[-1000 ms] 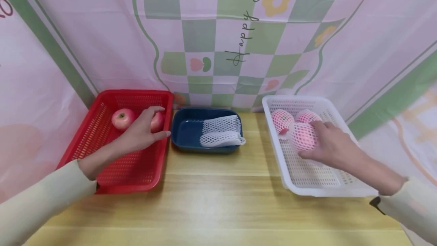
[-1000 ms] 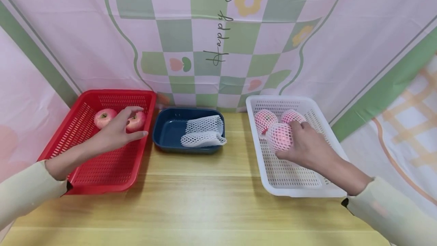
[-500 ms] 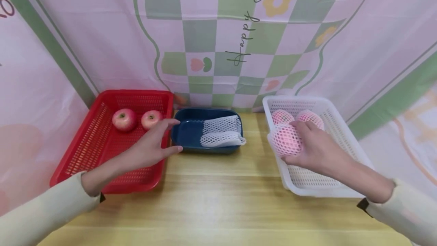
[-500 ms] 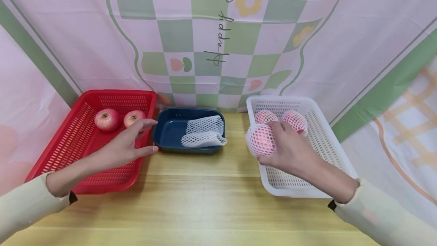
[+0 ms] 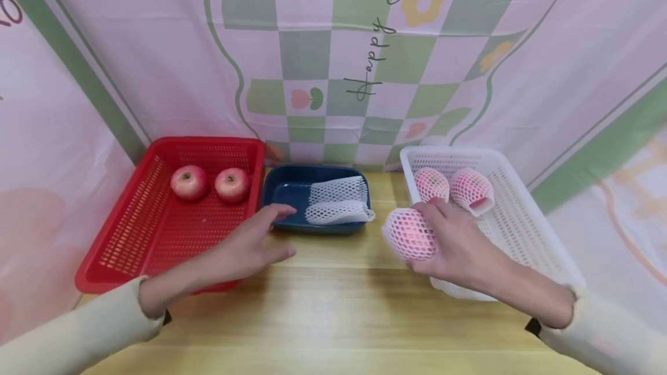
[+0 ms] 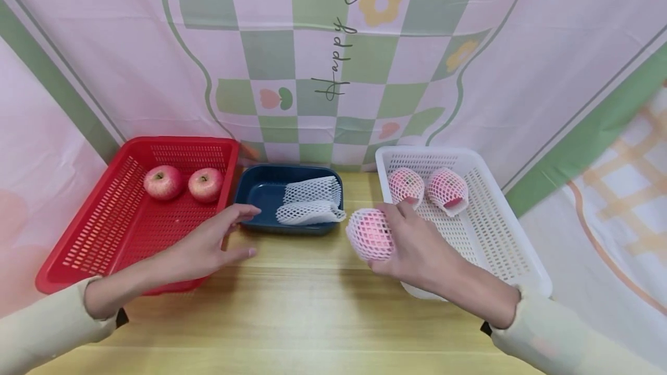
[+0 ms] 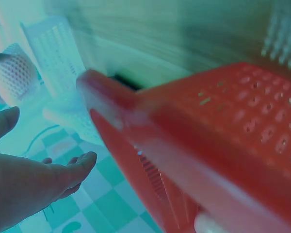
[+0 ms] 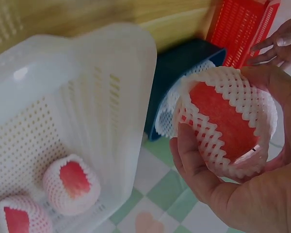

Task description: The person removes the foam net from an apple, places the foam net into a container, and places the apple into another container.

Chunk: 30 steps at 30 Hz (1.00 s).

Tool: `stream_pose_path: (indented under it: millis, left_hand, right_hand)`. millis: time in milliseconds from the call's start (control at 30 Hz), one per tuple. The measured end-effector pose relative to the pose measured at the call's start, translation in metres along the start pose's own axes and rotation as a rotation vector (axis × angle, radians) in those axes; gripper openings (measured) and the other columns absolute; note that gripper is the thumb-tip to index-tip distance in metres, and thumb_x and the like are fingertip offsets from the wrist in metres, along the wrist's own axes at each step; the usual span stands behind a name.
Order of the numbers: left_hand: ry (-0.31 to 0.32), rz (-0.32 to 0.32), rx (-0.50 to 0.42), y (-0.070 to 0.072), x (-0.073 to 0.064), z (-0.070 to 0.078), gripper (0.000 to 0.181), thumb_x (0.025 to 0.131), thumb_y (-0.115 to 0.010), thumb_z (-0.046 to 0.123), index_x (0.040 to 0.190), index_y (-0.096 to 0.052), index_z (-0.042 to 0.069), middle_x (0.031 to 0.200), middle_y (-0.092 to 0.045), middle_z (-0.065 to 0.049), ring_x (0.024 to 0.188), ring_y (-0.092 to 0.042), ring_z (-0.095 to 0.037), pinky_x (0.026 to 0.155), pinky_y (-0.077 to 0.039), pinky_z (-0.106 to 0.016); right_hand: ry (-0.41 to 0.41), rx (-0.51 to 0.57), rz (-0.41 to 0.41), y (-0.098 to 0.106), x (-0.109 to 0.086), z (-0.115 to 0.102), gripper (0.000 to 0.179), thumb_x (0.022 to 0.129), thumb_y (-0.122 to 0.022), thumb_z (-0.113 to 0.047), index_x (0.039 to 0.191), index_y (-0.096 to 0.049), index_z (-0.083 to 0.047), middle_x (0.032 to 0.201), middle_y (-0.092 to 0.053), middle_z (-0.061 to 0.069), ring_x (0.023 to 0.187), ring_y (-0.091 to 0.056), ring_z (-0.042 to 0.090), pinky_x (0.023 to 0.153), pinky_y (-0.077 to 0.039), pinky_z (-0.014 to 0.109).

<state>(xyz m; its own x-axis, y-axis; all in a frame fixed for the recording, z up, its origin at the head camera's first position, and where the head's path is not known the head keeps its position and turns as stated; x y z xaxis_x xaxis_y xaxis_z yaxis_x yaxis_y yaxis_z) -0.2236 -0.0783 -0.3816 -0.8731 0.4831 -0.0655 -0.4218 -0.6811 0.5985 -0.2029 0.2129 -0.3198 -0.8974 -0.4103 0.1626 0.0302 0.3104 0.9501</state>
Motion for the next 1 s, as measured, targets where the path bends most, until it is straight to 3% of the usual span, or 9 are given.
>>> stream_pose_path:
  millis: [200, 400, 533, 800, 1000]
  left_hand:
    - [0.026, -0.012, 0.017, -0.014, -0.001, -0.004, 0.068, 0.095, -0.081, 0.027, 0.153, -0.048, 0.014, 0.152, -0.054, -0.011, 0.136, -0.055, -0.031, 0.112, -0.049, -0.054]
    - [0.045, -0.058, -0.005, -0.033, -0.003, -0.011, 0.063, 0.096, -0.081, 0.027, 0.150, -0.051, 0.016, 0.150, -0.055, -0.006, 0.135, -0.057, -0.031, 0.110, -0.051, -0.053]
    - [0.004, -0.085, -0.022, -0.044, -0.005, -0.013, 0.060, 0.096, -0.080, 0.026, 0.147, -0.052, 0.010, 0.147, -0.057, -0.011, 0.136, -0.057, -0.037, 0.110, -0.050, -0.056]
    - [-0.142, -0.095, -0.071, -0.063, -0.011, -0.008, 0.056, 0.097, -0.078, 0.019, 0.142, -0.052, -0.002, 0.143, -0.058, -0.022, 0.129, -0.061, -0.046, 0.108, -0.051, -0.058]
    - [-0.143, -0.115, -0.095, -0.079, -0.012, -0.011, 0.054, 0.097, -0.078, 0.020, 0.140, -0.053, 0.000, 0.142, -0.059, -0.023, 0.129, -0.062, -0.044, 0.110, -0.050, -0.057]
  right_hand:
    - [-0.029, 0.051, -0.063, -0.019, -0.005, -0.006, 0.093, 0.065, -0.095, -0.031, 0.142, -0.053, -0.001, 0.121, -0.064, 0.023, 0.092, -0.070, 0.030, 0.075, -0.063, 0.048]
    - [0.024, 0.061, -0.058, -0.038, -0.012, -0.020, 0.091, 0.061, -0.096, -0.027, 0.138, -0.056, -0.001, 0.115, -0.065, 0.016, 0.091, -0.070, 0.028, 0.075, -0.064, 0.045]
    - [0.039, 0.061, -0.083, -0.051, -0.017, -0.027, 0.092, 0.060, -0.096, -0.028, 0.139, -0.056, -0.001, 0.118, -0.065, 0.013, 0.093, -0.071, 0.027, 0.077, -0.064, 0.045]
    - [0.032, 0.069, -0.109, -0.069, -0.026, -0.033, 0.092, 0.060, -0.095, -0.027, 0.140, -0.056, -0.003, 0.116, -0.062, 0.007, 0.089, -0.069, 0.021, 0.077, -0.064, 0.039]
    - [0.057, 0.081, -0.122, -0.082, -0.030, -0.039, 0.092, 0.060, -0.096, -0.028, 0.139, -0.056, -0.003, 0.115, -0.063, 0.007, 0.090, -0.068, 0.020, 0.076, -0.063, 0.040]
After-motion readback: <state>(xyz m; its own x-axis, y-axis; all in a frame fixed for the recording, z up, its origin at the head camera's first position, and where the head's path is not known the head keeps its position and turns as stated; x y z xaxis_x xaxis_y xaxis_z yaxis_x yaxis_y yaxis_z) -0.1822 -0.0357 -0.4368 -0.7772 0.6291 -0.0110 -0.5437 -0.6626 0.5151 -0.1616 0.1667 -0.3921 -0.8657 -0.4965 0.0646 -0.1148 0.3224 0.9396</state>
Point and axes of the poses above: each hand's wrist, its own x-axis towards the middle knuckle, its own y-axis out of the back of the hand, z = x × y, the point moved 10 cm from there along x, towards the middle knuckle
